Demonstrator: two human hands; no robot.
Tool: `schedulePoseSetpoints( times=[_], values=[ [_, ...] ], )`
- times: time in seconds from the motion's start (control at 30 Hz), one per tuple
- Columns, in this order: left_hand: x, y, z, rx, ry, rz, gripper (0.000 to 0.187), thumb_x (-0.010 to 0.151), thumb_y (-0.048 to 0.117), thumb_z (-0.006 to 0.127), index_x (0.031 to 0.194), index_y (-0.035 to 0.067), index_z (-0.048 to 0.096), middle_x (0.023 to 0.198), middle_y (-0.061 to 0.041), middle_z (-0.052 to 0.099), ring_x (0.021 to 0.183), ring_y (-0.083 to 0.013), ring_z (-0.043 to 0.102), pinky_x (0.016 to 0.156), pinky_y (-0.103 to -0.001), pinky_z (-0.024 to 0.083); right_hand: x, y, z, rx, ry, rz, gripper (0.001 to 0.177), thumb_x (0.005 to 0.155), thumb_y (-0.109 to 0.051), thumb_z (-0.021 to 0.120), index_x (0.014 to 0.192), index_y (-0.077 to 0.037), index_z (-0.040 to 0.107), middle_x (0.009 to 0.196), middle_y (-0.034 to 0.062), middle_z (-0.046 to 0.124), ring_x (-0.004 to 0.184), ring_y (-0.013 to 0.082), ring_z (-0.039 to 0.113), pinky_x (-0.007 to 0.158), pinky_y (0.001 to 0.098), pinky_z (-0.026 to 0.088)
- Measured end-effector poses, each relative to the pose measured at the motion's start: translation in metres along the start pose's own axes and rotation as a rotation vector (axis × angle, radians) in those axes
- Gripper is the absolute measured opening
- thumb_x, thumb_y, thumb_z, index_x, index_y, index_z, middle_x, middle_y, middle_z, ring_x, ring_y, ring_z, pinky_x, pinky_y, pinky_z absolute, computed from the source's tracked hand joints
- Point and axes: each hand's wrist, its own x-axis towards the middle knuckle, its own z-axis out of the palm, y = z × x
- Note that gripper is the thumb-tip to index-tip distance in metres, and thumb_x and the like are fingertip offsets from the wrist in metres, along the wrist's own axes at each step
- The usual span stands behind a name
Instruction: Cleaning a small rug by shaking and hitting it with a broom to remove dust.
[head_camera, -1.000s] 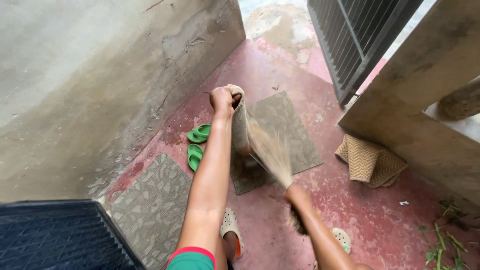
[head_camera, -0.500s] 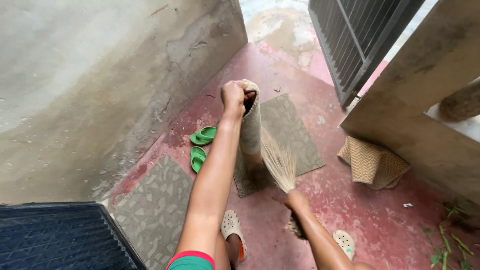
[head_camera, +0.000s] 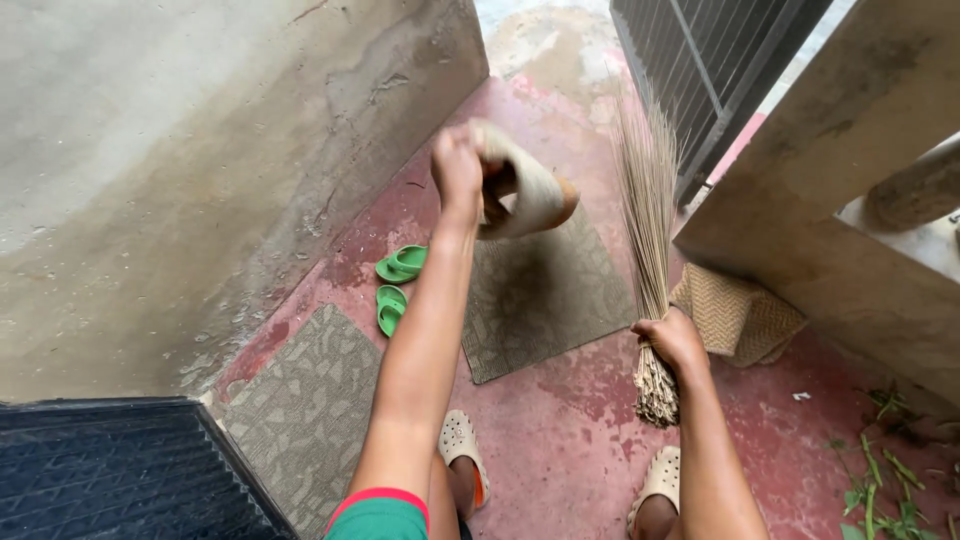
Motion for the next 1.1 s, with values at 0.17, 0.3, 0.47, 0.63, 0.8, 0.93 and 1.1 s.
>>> schedulePoseSetpoints(
  times=[0.17, 0.3, 0.47, 0.63, 0.8, 0.93, 1.1],
  values=[
    [-0.118, -0.149, -0.065, 0.327, 0.031, -0.449, 0.022, 0.097, 0.009, 0.040, 0.105, 0.004, 0.060, 0.089, -0.014, 0.068, 0.066, -0.0247, 0.070, 0.050, -0.040, 0.060, -0.012, -0.008, -0.002, 0.033, -0.017, 0.066, 0.021, 0.088, -0.020, 0.076, 0.090, 0.001, 0.075, 0.081, 0.0132, 0.075, 0.070, 0.0193, 0.067, 0.070, 0.0370, 0.054],
    [-0.181, -0.268, -0.074, 0.062, 0.039, -0.647, 0.020, 0.093, -0.004, 0.045, 0.084, -0.005, 0.063, 0.087, -0.018, 0.068, 0.062, -0.0263, 0.069, 0.051, -0.040, 0.063, -0.028, -0.013, 0.007, 0.096, -0.031, 0.076, 0.023, 0.088, -0.021, 0.075, 0.089, 0.002, 0.075, 0.078, 0.0117, 0.074, 0.066, 0.0153, 0.065, 0.067, 0.0335, 0.052],
    [-0.201, -0.252, -0.061, 0.231, 0.020, -0.638, 0.013, 0.093, -0.003, 0.051, 0.083, -0.003, 0.060, 0.086, -0.015, 0.066, 0.063, -0.0235, 0.068, 0.052, -0.039, 0.062, -0.019, -0.012, 0.027, 0.099, -0.083, 0.124, 0.027, 0.089, -0.024, 0.075, 0.090, 0.003, 0.078, 0.079, 0.0132, 0.074, 0.061, 0.0149, 0.054, 0.059, 0.0282, 0.043],
    [-0.217, -0.274, -0.066, -0.022, -0.063, -0.736, 0.015, 0.092, -0.002, 0.056, 0.080, -0.001, 0.065, 0.086, -0.013, 0.068, 0.066, -0.0200, 0.065, 0.053, -0.034, 0.059, -0.025, -0.018, 0.079, 0.434, -0.089, 0.032, 0.050, 0.076, -0.013, 0.081, 0.116, 0.003, 0.056, 0.087, 0.0169, 0.072, 0.067, 0.0213, 0.068, 0.059, 0.0329, 0.056],
    [-0.226, -0.282, -0.054, -0.071, -0.176, -0.768, 0.011, 0.088, -0.003, 0.061, 0.084, -0.001, 0.071, 0.088, -0.015, 0.071, 0.075, -0.0233, 0.067, 0.068, -0.036, 0.054, -0.018, -0.024, 0.104, 0.019, 0.082, -0.170, 0.061, 0.075, -0.020, 0.089, 0.115, 0.007, 0.051, 0.086, 0.0159, 0.067, 0.072, 0.0236, 0.068, 0.062, 0.0338, 0.054],
    [-0.232, -0.296, -0.045, -0.055, -0.168, -0.776, 0.015, 0.084, -0.002, 0.060, 0.088, -0.003, 0.075, 0.092, -0.014, 0.076, 0.093, -0.0248, 0.070, 0.091, -0.035, 0.053, -0.021, -0.027, 0.110, -0.313, 0.119, -0.136, 0.058, 0.081, -0.020, 0.082, 0.119, 0.003, 0.044, 0.077, 0.0134, 0.060, 0.061, 0.0243, 0.060, 0.051, 0.0385, 0.050],
    [-0.245, -0.318, -0.038, -0.067, -0.076, -0.894, 0.020, 0.085, 0.006, 0.058, 0.091, -0.002, 0.075, 0.093, -0.014, 0.074, 0.093, -0.0256, 0.067, 0.088, -0.037, 0.053, -0.023, -0.030, 0.109, -0.399, 0.070, -0.099, 0.049, 0.086, -0.012, 0.075, 0.119, -0.001, 0.041, 0.069, 0.0081, 0.055, 0.053, 0.0193, 0.051, 0.045, 0.0352, 0.044]
  ],
)
